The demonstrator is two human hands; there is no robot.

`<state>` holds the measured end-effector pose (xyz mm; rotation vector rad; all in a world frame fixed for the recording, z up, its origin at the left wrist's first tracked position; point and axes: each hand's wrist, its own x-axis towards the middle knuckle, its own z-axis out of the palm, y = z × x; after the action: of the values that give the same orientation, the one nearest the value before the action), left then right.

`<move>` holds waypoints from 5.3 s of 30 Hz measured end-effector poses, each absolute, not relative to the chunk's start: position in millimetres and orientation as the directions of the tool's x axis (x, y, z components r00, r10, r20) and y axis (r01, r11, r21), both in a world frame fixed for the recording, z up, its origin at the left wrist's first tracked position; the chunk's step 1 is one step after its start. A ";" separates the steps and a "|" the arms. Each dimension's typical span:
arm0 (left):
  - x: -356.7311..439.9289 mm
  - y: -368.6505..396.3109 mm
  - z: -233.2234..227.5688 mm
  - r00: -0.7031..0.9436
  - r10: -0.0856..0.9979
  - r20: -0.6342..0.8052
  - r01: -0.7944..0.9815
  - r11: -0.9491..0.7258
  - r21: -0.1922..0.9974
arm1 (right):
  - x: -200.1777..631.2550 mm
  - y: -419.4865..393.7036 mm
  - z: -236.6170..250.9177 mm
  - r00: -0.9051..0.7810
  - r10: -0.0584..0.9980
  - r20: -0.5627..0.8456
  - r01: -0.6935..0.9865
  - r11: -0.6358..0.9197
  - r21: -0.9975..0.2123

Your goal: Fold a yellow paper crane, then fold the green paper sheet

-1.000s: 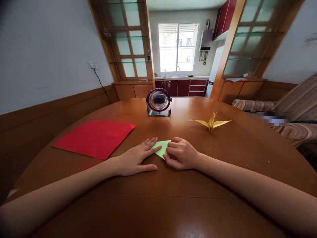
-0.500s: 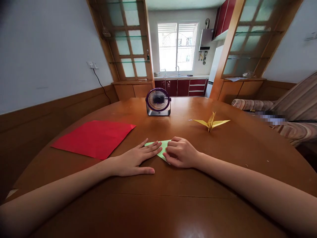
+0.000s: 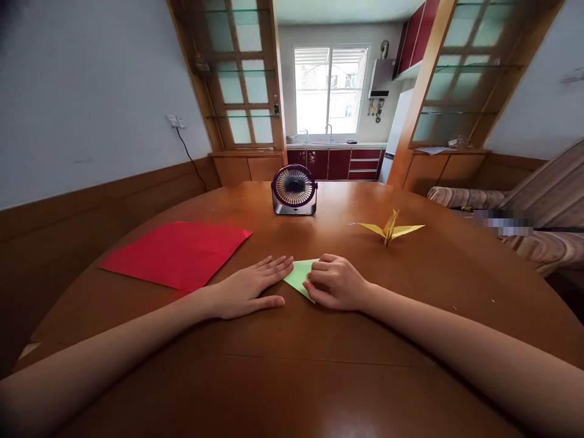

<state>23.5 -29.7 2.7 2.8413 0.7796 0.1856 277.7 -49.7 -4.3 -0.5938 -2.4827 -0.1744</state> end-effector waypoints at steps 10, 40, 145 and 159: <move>17.2 -20.8 3.9 0.858 0.512 0.033 0.485 -0.830 0.275 | 277.3 -50.4 -2.7 -0.734 0.379 0.564 0.453 0.892 -0.010; 10.9 -8.7 -6.7 0.648 0.642 0.410 0.687 -0.725 0.048 | 277.0 -50.1 -3.2 -0.738 0.390 0.550 0.468 0.884 0.002; 26.6 -19.5 -1.5 0.541 0.769 0.342 0.517 -0.624 0.585 | 286.8 -23.8 0.1 -0.378 0.890 0.256 0.449 0.418 -0.790; 29.7 -25.8 -0.5 0.591 0.717 0.369 0.632 -0.696 0.340 | 282.8 -25.1 -10.5 -0.544 0.690 0.478 0.571 0.721 -0.391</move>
<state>29.7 -25.8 -0.5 2.6450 1.1323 0.7301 282.8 -25.1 -10.5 -0.9522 -2.3044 0.2501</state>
